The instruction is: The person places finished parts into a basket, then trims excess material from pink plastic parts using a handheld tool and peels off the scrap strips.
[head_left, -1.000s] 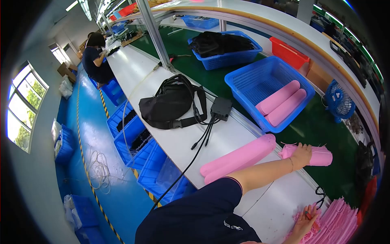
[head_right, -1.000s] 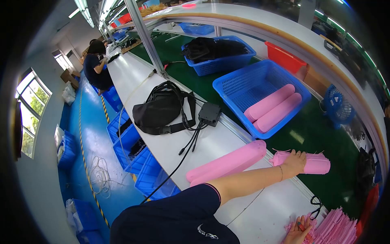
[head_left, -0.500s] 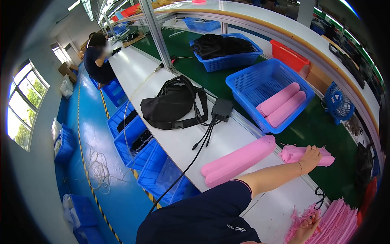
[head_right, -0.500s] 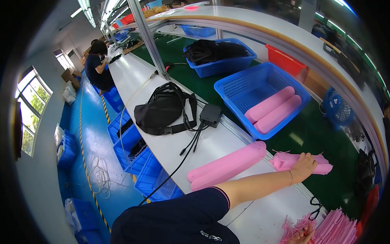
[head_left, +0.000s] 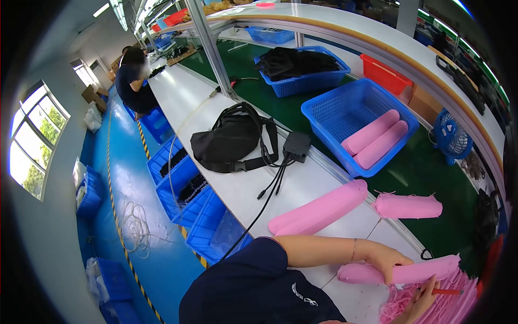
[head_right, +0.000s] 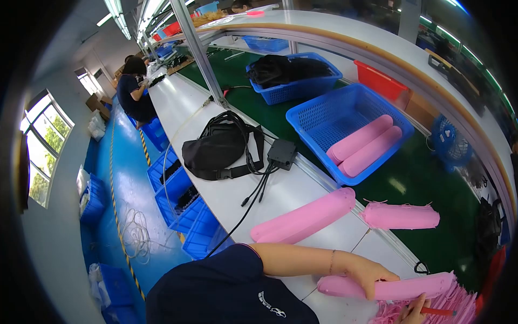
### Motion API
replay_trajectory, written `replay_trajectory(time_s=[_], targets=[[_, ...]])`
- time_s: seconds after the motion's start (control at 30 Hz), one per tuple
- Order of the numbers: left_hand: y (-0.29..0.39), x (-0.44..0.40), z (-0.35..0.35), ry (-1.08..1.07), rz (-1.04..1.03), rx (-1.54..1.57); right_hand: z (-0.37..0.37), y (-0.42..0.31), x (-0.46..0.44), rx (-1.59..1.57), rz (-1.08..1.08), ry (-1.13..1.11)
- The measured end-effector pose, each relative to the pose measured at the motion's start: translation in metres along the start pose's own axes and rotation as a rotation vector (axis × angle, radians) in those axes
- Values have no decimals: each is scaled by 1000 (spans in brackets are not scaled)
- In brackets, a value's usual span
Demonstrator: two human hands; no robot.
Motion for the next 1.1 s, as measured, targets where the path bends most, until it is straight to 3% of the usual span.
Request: replay_trajectory(time_s=[0.03,0.1,0.17,0.2,0.33,0.4,0.43,0.53,0.6,0.7,0.93,1.1], targets=[[-1,4,-3,13,-1,1,-3,6,3,-2,-55,-30],[0,7,-6,64,-11,302,-5,27,4,0,-109,-57],[-2,6,-6,84,-12,401,-31,40,7,-178,47,-331],[-3,6,-5,104,-9,497,-38,36,13,-141,31,-265],[-8,13,-4,97,27,473,-30,52,2,-232,21,-241],[-12,19,0,176,75,424,-36,52,4,-332,-19,-481],[-12,23,4,214,75,435,-41,44,8,-311,-21,-169],[1,39,13,347,149,442,-23,36,12,-221,-30,1],[0,48,18,443,197,518,-21,26,21,-255,-39,-44],[5,50,10,412,205,576,-30,11,35,-325,83,-159],[7,49,2,498,254,485,-43,-6,50,-70,346,-108],[7,48,-1,479,242,502,-46,-10,50,-73,348,-109]])
Point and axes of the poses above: each hand's wrist, its own x-axis away from the middle knuckle, its own z-axis out of the back of the hand, y = z × x, the point moved 6 cm from there along -x, towards the middle knuckle, and after that the axes turned 6 degrees about x, right-handed, at the moved point
